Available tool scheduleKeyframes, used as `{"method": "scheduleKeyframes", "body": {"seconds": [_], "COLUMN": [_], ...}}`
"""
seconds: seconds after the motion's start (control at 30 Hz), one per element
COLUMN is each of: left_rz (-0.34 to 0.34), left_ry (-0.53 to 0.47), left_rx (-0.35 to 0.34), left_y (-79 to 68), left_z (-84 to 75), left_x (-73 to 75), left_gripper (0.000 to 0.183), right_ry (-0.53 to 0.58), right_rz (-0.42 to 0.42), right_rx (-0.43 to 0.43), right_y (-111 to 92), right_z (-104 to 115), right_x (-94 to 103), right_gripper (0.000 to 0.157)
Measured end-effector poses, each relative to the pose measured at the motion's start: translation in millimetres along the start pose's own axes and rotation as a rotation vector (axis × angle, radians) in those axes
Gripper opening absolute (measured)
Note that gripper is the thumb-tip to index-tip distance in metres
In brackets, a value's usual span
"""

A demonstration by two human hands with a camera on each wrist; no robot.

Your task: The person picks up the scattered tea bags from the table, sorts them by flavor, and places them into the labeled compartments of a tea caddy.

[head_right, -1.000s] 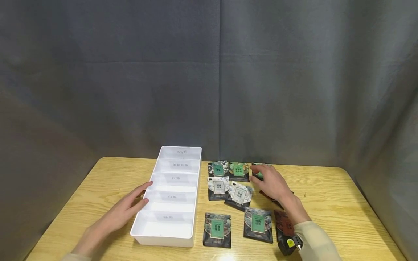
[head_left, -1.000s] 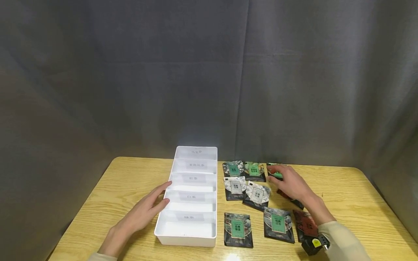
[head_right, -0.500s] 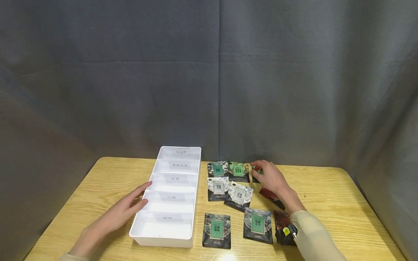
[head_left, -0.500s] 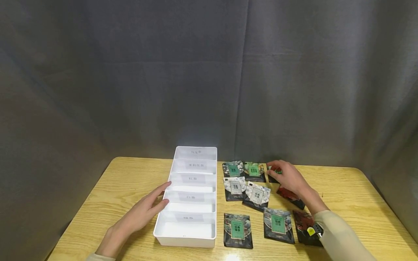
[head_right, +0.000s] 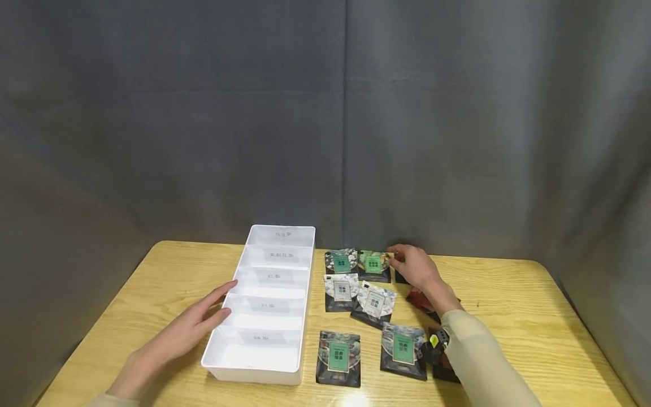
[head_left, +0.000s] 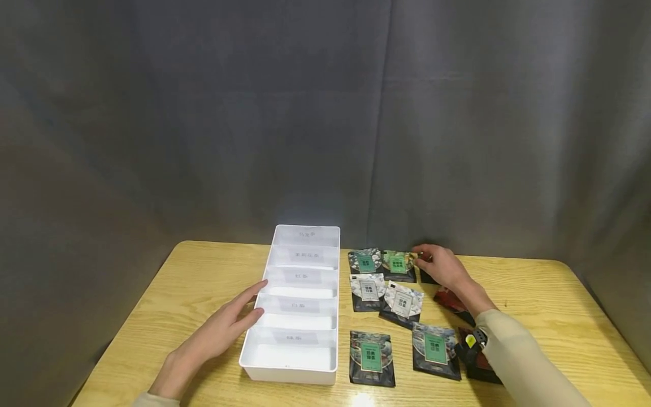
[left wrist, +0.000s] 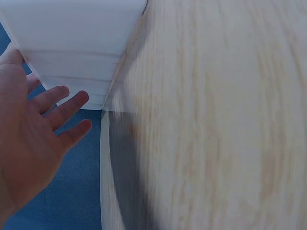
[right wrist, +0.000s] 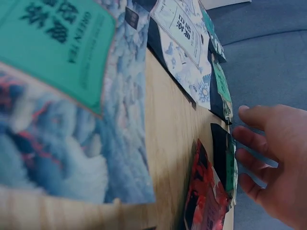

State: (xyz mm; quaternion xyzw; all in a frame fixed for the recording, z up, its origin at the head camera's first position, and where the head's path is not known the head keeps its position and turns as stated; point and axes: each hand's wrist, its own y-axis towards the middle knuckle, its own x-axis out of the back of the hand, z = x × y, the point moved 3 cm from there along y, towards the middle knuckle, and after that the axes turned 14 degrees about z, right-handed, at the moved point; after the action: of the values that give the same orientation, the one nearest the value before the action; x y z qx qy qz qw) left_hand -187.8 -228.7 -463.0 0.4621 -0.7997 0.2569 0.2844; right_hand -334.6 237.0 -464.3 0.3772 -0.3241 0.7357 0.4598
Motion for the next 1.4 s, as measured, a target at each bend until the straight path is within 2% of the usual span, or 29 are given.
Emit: {"method": "scheduleKeyframes", "body": {"seconds": [0.37,0.63,0.97,1.4], "left_rz": [0.002,-0.004,-0.008,-0.023], "left_ry": [-0.029,-0.012,-0.002,0.007], "left_rx": [-0.003,0.006,0.011,-0.001], "left_y": [1.6,1.5,0.2,-0.4], "left_z": [-3.3,-2.7,-2.1,-3.5], "left_x": [-3.2,-3.9,-3.4,-0.2], "left_gripper": [0.055,0.055,0.056,0.055], "right_ry": [-0.031,-0.034,-0.061,-0.114], "right_rz": [-0.023,-0.053,-0.017,-0.030], "right_rx": [-0.010,-0.033,-0.060,-0.079], "right_y": [10.7,12.3,17.9,22.1], "right_z": [-10.4,-11.6,-12.6,-10.8], "right_x": [-4.6,-5.8,-7.6,-9.7], "right_gripper": [0.035,0.031,0.034,0.033]}}
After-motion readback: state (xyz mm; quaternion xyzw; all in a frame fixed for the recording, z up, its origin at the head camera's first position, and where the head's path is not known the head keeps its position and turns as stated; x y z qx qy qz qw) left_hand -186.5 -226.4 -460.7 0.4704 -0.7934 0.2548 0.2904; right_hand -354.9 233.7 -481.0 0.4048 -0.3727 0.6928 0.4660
